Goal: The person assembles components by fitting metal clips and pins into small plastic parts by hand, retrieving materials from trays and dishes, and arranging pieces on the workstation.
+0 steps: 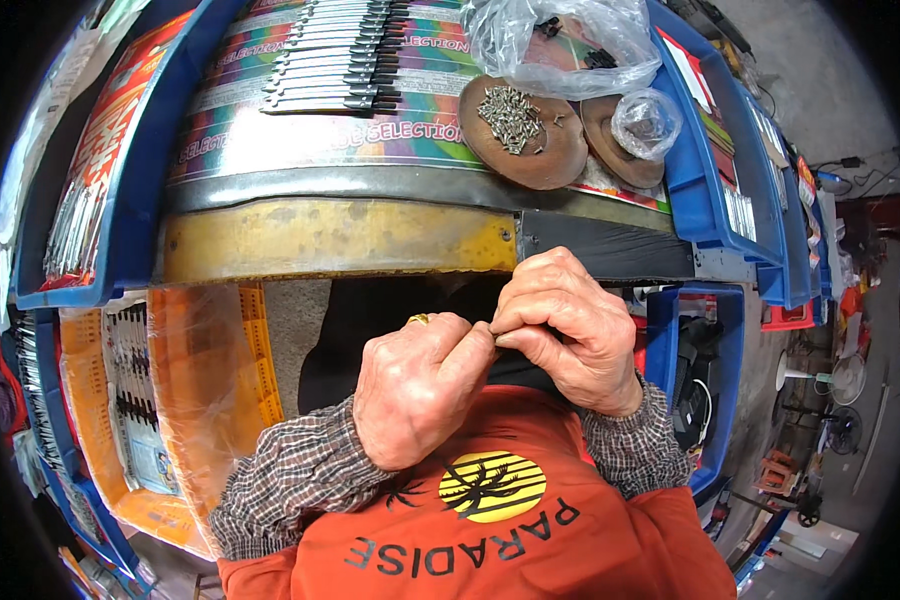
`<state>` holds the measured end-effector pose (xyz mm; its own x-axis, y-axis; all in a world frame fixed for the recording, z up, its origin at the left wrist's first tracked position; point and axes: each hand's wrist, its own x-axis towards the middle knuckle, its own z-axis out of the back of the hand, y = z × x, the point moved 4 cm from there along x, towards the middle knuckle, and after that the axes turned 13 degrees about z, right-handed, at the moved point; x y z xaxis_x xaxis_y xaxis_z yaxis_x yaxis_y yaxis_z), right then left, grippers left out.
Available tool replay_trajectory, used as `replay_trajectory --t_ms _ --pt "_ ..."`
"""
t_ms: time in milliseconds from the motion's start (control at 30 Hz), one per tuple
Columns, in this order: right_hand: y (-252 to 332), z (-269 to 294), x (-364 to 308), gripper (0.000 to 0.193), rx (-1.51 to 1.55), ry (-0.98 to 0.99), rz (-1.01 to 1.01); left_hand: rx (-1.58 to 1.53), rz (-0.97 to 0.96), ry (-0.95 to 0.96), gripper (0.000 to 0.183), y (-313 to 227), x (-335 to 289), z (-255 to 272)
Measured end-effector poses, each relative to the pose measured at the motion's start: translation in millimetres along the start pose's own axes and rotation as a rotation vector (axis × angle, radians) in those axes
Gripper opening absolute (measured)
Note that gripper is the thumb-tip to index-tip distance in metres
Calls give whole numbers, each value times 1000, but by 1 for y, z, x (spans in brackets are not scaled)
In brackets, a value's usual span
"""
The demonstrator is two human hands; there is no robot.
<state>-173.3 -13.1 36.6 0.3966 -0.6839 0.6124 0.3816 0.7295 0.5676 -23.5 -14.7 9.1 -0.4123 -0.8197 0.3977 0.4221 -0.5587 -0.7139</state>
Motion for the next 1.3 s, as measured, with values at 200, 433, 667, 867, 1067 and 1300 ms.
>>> replay_trajectory --t_ms 200,433,667,867,1067,1300 --pt "1 4 -1 16 -19 5 -25 9 36 4 20 1 0 1" --pt "-1 2 -7 14 -57 24 -56 -9 119 84 26 3 1 6" --pt "3 -2 -7 16 -124 48 -26 2 128 90 27 4 -1 4" --pt "15 -9 -12 26 -370 110 162 62 93 69 28 4 -3 2" --pt "14 -11 -14 27 -413 110 161 63 90 92 29 5 -2 2" --pt "19 -15 -19 33 -502 144 242 53 4 -12 25 9 -1 2"
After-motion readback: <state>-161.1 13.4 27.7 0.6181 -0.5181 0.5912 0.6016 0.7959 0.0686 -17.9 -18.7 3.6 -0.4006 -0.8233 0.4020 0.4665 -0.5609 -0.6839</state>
